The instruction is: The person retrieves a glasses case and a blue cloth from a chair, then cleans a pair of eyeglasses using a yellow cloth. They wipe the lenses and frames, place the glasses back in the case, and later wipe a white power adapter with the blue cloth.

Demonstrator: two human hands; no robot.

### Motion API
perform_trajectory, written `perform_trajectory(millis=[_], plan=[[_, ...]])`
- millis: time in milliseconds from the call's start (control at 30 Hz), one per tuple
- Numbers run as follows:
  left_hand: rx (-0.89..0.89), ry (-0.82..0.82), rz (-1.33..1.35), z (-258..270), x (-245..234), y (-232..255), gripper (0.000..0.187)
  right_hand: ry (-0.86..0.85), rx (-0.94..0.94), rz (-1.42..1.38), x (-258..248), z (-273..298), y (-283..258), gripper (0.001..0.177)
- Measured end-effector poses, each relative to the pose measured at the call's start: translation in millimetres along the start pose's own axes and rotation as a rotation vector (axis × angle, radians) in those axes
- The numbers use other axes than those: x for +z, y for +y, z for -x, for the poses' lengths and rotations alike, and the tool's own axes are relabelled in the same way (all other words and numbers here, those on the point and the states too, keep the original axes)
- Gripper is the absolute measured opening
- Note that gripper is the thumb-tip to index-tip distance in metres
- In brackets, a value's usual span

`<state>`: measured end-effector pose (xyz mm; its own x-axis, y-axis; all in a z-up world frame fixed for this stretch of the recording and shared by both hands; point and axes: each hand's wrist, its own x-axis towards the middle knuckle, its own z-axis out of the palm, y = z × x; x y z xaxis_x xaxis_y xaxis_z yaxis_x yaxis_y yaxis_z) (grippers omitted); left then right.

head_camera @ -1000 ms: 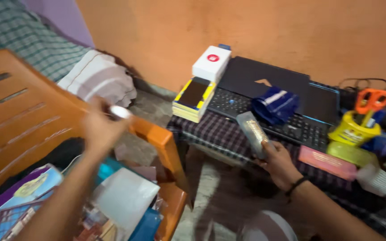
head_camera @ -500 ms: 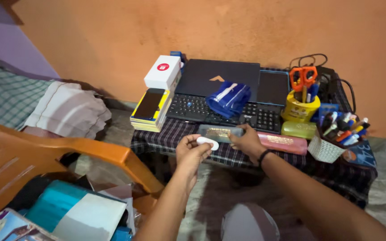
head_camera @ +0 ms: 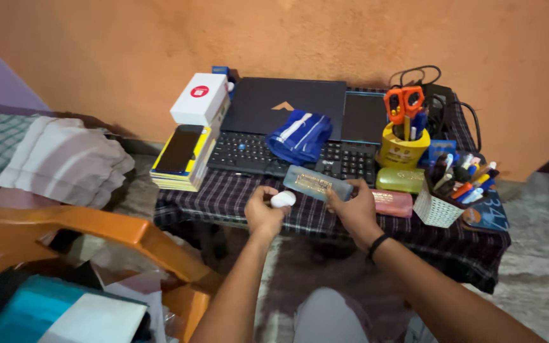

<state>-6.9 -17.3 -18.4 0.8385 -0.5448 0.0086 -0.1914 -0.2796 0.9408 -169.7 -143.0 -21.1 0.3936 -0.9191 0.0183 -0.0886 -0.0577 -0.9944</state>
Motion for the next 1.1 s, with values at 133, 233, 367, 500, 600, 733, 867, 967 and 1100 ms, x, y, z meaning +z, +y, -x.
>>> perform_trajectory(millis=[133, 233, 367, 500, 600, 733, 867, 967, 1100], plan=[[0.197, -0.020, -0.110, -2.2, 9.0, -0.2, 0.045, 0.005, 0.039, -0.098, -14.9, -2.9, 0.8, 0.051], [0.407, 0.066, -0.166, -7.1, 10.3, 8.0, 0.051, -0.006, 0.104, -0.191, -21.3, -8.8, 5.8, 0.048], [0.425, 0.189, -0.168, -15.3, 7.4, 29.2, 0.053, -0.074, 0.192, -0.379, -29.6, -20.0, 9.3, 0.040], [0.568, 0.220, -0.337, -36.7, 13.1, 58.2, 0.062, -0.171, 0.287, -0.494, -41.0, -23.6, 6.2, 0.042], [0.569, 0.125, -0.597, -56.3, 26.6, 82.1, 0.077, -0.212, 0.170, -0.632, -39.7, -23.5, -5.2, 0.046], [0.406, -0.079, -0.899, -78.8, 51.5, 109.2, 0.091, -0.205, 0.287, -0.594, -44.1, -16.3, -26.5, 0.043], [0.220, -0.188, -0.927, -95.4, 76.2, 109.5, 0.086, -0.287, 0.286, -0.547, -50.0, -12.2, -33.7, 0.045], [0.234, -0.163, -0.974, -105.2, 83.5, 95.7, 0.070, -0.305, 0.285, -0.522, -52.3, -17.6, -31.5, 0.047], [0.375, -0.090, -0.957, -114.4, 81.4, 84.4, 0.044, -0.307, 0.382, -0.550, -53.4, -23.8, -23.2, 0.056]])
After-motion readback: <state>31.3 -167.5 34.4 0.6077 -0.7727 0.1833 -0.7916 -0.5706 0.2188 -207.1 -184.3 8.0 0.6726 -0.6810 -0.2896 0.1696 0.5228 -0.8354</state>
